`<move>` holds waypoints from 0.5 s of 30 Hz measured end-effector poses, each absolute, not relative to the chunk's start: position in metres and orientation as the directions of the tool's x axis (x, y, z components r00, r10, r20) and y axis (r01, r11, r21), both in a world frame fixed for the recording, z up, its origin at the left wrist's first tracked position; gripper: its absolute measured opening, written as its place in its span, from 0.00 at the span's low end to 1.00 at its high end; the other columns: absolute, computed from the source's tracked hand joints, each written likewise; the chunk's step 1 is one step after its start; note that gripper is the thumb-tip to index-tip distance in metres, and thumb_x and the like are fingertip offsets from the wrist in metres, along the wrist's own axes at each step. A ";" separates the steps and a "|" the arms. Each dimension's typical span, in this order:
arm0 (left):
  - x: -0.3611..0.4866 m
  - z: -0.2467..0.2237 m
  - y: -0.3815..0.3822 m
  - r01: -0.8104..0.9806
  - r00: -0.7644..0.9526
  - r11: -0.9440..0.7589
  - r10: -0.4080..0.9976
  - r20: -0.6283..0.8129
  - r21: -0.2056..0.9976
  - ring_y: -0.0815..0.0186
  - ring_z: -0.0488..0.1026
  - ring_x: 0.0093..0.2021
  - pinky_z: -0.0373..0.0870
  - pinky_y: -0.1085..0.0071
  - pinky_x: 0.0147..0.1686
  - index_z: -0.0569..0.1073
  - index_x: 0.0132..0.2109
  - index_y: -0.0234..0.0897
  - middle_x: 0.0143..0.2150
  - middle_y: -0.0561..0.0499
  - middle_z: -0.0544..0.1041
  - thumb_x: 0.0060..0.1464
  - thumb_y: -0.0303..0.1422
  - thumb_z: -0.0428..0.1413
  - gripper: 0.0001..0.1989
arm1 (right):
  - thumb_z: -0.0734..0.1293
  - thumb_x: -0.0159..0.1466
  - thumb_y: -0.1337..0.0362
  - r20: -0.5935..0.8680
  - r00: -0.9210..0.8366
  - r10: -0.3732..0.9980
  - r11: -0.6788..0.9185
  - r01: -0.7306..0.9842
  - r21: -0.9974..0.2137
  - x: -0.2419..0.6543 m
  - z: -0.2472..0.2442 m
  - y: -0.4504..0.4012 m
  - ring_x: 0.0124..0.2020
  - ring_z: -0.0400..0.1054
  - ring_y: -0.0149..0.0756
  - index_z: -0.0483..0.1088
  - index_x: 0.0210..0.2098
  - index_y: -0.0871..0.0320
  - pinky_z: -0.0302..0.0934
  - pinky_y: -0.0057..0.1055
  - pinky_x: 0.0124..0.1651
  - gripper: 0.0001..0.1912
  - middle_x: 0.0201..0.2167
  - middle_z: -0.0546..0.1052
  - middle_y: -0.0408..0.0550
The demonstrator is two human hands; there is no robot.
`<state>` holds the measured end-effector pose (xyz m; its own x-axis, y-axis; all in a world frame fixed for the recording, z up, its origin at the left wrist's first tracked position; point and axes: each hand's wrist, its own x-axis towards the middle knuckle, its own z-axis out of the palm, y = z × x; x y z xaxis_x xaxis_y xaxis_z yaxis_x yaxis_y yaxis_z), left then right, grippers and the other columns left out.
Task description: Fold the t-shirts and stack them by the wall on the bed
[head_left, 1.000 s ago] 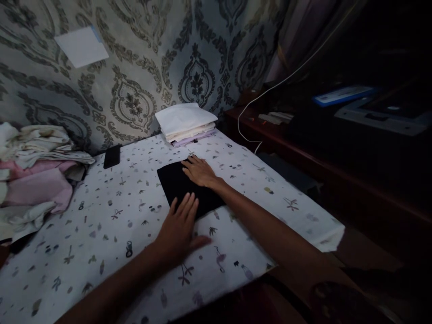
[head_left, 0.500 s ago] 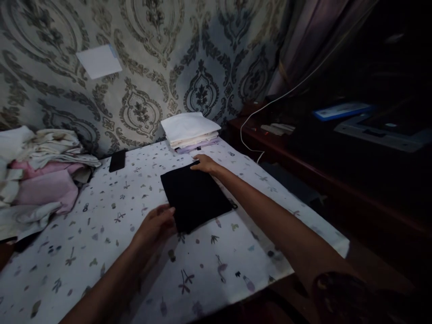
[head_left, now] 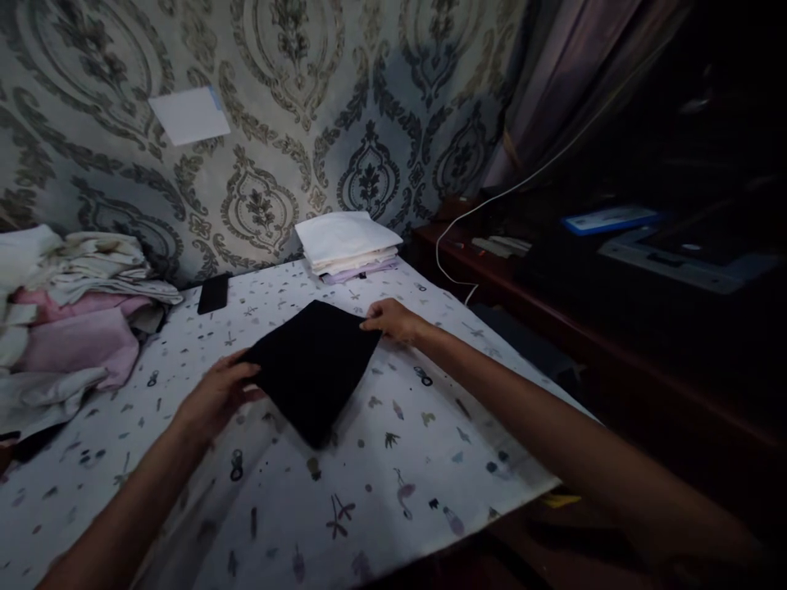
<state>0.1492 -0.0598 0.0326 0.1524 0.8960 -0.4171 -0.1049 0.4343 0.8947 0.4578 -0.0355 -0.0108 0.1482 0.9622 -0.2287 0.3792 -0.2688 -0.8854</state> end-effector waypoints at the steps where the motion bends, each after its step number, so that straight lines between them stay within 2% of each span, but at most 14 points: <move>1: 0.139 0.033 -0.053 -0.122 0.113 0.439 0.897 -0.427 0.890 0.65 0.76 0.28 0.78 0.69 0.25 0.75 0.39 0.32 0.32 0.50 0.79 0.46 0.20 0.58 0.11 | 0.73 0.52 0.69 -0.226 0.144 0.964 -0.264 0.368 -0.892 0.454 -0.013 -0.047 0.19 0.57 0.26 0.66 0.21 0.58 0.52 0.25 0.25 0.11 0.15 0.64 0.35; 3: 0.126 0.030 -0.048 -0.157 0.082 0.486 0.874 -0.479 0.860 0.67 0.73 0.24 0.77 0.70 0.24 0.74 0.35 0.31 0.27 0.50 0.76 0.51 0.20 0.54 0.06 | 0.74 0.49 0.71 -0.218 0.148 0.965 -0.257 0.342 -0.904 0.447 -0.018 -0.065 0.22 0.58 0.27 0.66 0.20 0.58 0.52 0.25 0.27 0.12 0.17 0.65 0.36; 5: 0.121 0.022 -0.050 -0.182 0.114 0.535 0.845 -0.523 0.825 0.69 0.72 0.22 0.76 0.71 0.24 0.73 0.33 0.31 0.24 0.51 0.74 0.56 0.20 0.51 0.07 | 0.74 0.48 0.72 -0.218 0.171 0.961 -0.261 0.294 -0.920 0.440 -0.021 -0.072 0.25 0.60 0.28 0.66 0.20 0.57 0.54 0.25 0.30 0.12 0.19 0.67 0.37; 8: 0.126 0.011 -0.063 -0.174 0.170 0.584 0.811 -0.560 0.793 0.66 0.77 0.27 0.78 0.70 0.28 0.74 0.37 0.30 0.28 0.46 0.78 0.59 0.21 0.52 0.06 | 0.74 0.50 0.68 -0.264 0.205 0.943 -0.302 0.184 -0.936 0.433 -0.020 -0.067 0.30 0.65 0.30 0.68 0.28 0.56 0.58 0.26 0.33 0.10 0.24 0.71 0.39; 10: 0.131 0.004 -0.073 -0.171 0.173 0.606 0.794 -0.582 0.777 0.63 0.79 0.29 0.79 0.69 0.28 0.74 0.42 0.31 0.33 0.45 0.80 0.57 0.22 0.55 0.06 | 0.74 0.52 0.65 -0.323 0.204 0.924 -0.349 0.108 -0.931 0.427 -0.017 -0.060 0.29 0.67 0.32 0.69 0.31 0.55 0.61 0.28 0.33 0.10 0.25 0.73 0.40; 12: 0.136 -0.001 -0.081 -0.202 0.182 0.605 0.796 -0.577 0.771 0.62 0.80 0.30 0.78 0.69 0.28 0.73 0.48 0.36 0.36 0.47 0.81 0.51 0.22 0.61 0.16 | 0.73 0.53 0.64 -0.382 0.163 0.909 -0.394 0.046 -0.918 0.421 -0.011 -0.056 0.26 0.67 0.33 0.69 0.30 0.57 0.62 0.29 0.31 0.09 0.22 0.72 0.41; 15: 0.141 -0.001 -0.084 -0.274 0.239 0.552 0.832 -0.500 0.788 0.58 0.82 0.40 0.80 0.67 0.37 0.69 0.58 0.44 0.45 0.48 0.82 0.43 0.20 0.65 0.34 | 0.71 0.52 0.67 -0.420 0.066 0.905 -0.420 -0.018 -0.907 0.416 -0.001 -0.057 0.23 0.67 0.32 0.71 0.27 0.59 0.64 0.30 0.30 0.05 0.20 0.73 0.43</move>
